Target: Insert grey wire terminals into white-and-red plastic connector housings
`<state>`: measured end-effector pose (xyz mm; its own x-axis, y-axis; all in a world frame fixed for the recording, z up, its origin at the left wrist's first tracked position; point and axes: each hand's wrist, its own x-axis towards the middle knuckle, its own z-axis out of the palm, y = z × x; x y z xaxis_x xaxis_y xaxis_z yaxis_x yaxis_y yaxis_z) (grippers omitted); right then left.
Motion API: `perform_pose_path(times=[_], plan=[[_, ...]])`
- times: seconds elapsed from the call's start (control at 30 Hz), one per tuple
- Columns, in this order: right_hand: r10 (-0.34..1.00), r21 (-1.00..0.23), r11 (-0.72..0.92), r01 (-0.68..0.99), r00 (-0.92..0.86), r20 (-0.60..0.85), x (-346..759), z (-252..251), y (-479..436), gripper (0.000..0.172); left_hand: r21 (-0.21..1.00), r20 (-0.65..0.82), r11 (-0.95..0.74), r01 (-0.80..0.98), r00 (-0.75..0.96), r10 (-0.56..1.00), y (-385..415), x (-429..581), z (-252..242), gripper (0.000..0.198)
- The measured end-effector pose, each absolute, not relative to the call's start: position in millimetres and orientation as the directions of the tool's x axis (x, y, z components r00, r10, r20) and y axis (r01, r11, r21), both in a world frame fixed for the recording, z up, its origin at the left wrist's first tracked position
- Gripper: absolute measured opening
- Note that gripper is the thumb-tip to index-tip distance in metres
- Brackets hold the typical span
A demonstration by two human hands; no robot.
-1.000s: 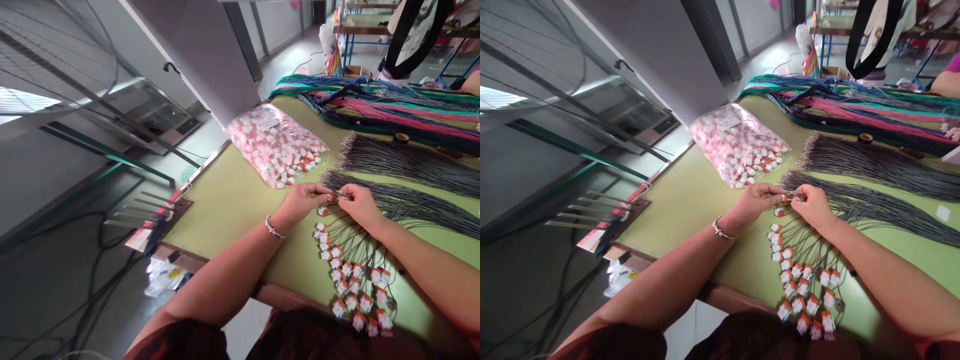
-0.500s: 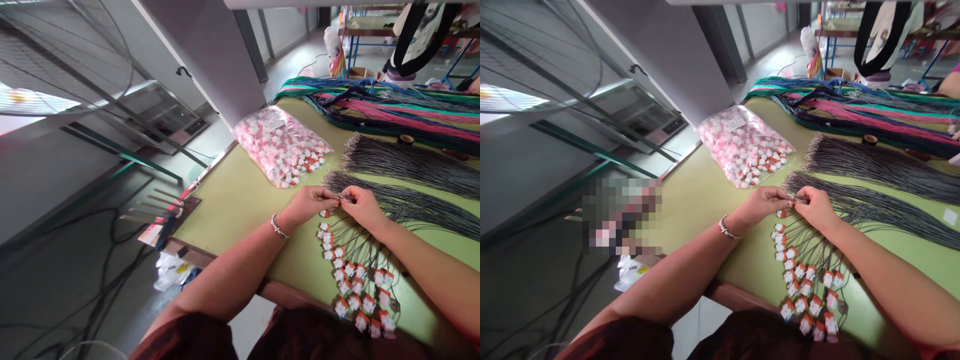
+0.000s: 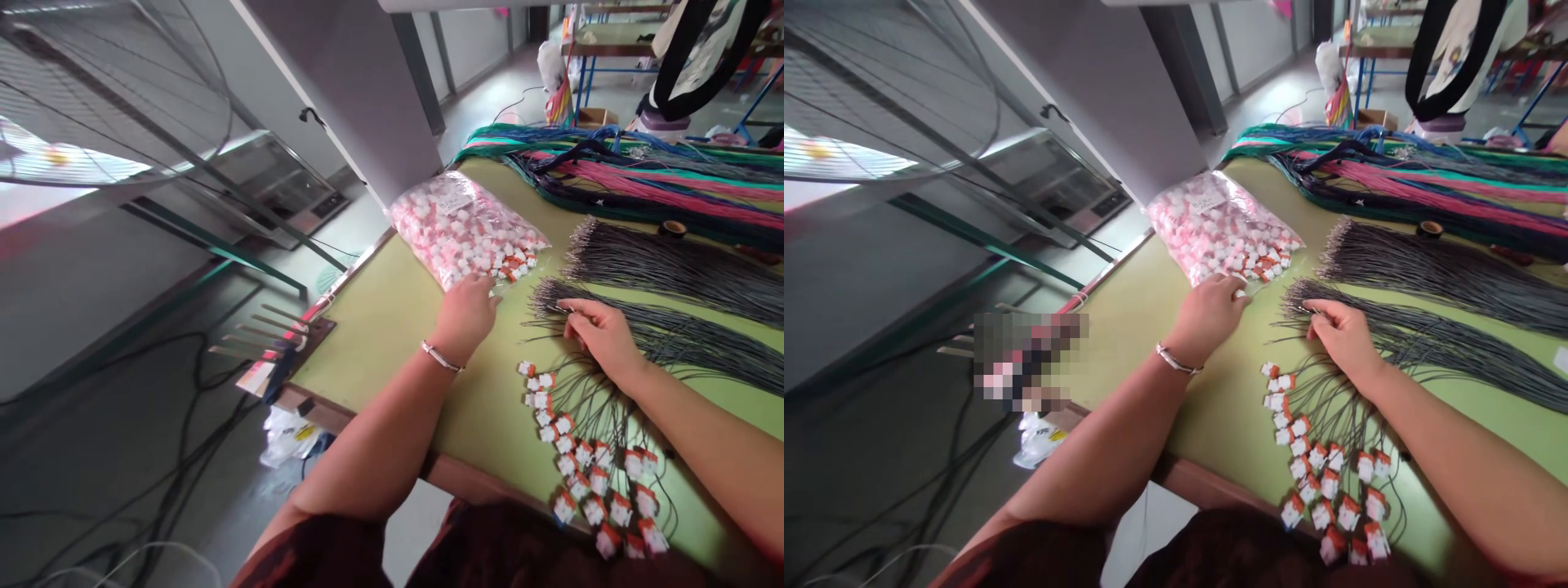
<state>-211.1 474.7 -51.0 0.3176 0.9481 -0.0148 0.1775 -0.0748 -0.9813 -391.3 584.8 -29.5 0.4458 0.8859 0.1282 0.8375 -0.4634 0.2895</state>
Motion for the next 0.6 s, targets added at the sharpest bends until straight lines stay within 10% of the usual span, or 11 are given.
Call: perform_pose_path(times=[0.37, 0.6], plan=[[0.936, -0.962, -0.051, 0.269, 0.349, 0.048, -214.7, -48.8, 476.4, 0.014, 0.077, 0.002, -0.529, 0.845, 0.531, 0.848, 589.9, -389.1, -34.3, 0.029], [0.939, -0.956, -0.024, 0.293, 0.336, 0.080, -215.0, -50.6, 477.3, 0.015, 0.726, 0.225, -0.437, 0.531, 0.417, 0.881, 584.5, -397.0, -27.4, 0.021]])
